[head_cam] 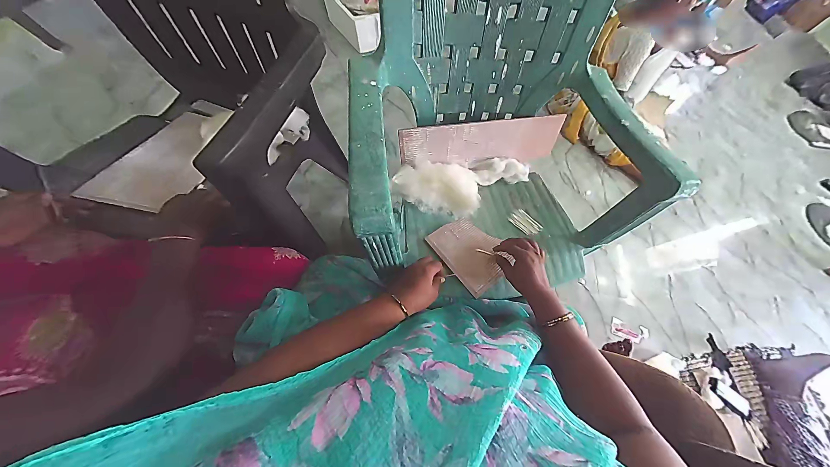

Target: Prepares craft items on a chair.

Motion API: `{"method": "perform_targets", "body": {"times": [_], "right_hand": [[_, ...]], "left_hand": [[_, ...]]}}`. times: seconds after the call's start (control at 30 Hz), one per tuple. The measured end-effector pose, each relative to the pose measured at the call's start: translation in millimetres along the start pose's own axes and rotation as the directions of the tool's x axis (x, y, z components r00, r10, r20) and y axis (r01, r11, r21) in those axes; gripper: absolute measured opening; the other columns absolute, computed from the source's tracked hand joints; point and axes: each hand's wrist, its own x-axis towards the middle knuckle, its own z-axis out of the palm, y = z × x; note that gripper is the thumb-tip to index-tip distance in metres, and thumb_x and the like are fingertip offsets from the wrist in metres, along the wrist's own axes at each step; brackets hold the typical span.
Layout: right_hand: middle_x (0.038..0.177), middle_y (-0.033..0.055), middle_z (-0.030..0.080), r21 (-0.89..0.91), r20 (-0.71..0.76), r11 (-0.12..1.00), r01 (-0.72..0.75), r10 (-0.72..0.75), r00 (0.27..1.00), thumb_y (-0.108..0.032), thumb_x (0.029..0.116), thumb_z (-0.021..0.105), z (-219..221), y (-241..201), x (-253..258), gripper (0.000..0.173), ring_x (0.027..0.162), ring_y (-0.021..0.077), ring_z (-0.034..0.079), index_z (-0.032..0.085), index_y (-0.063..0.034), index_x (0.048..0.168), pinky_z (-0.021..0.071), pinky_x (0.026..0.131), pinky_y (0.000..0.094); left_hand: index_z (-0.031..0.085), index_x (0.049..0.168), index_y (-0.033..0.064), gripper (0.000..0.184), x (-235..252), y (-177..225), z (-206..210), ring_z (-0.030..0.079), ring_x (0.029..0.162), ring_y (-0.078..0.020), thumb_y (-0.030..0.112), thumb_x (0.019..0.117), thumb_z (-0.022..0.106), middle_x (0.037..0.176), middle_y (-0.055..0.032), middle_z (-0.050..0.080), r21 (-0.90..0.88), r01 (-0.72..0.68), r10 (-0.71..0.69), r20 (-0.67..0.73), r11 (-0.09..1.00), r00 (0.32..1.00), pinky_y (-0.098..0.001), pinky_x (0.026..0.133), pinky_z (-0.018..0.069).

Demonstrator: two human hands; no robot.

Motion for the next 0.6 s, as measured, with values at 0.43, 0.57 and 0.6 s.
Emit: {"method": "perform_targets", "body": {"times": [0.43,0.57,0.6], "right_hand": [[0.128,0.0248,0.063,0.015,-0.199,0.915,-0.403,0.398,0.896,-0.022,0.1036,0.054,-26.6,11.0,44.9,0.029,0.13,0.0466,0.051,0.072,-0.0032,0.116,0.0374,0.103,0.0683],[0.129,0.026,0.063,-0.044,-0.176,0.904,-0.426,0.412,0.894,-0.021,0.1039,0.053,-29.2,28.5,62.6,0.028,0.13,0.0493,0.049,0.072,-0.0031,0.116,0.0363,0.101,0.0715],[0.127,0.0246,0.064,-0.064,-0.16,0.899,-0.434,0.42,0.893,-0.021,0.1034,0.055,-25.8,36.4,68.9,0.027,0.129,0.0482,0.051,0.073,-0.0043,0.113,0.0359,0.101,0.0717]], "left_hand": [[0.065,0.124,-0.0045,0.032,3.9,-8.6,-3.0,0.06,0.122,-0.0333,0.018,0.1083,0.049,0.126,-0.0227,0.063,-0.03,-0.014,0.016,0.085,0.999,0.996,-0.0466,0.109,0.0448],[0.065,0.123,-0.0048,0.031,4.4,-9.3,-2.7,0.061,0.121,-0.0335,0.017,0.1083,0.048,0.124,-0.0227,0.064,-0.032,-0.024,0.026,0.083,0.999,0.996,-0.0461,0.108,0.0454],[0.065,0.123,-0.0046,0.031,4.7,-9.4,-2.9,0.061,0.121,-0.0332,0.017,0.1083,0.048,0.124,-0.0224,0.064,-0.032,-0.019,0.022,0.087,0.999,0.996,-0.046,0.108,0.0456]]}}
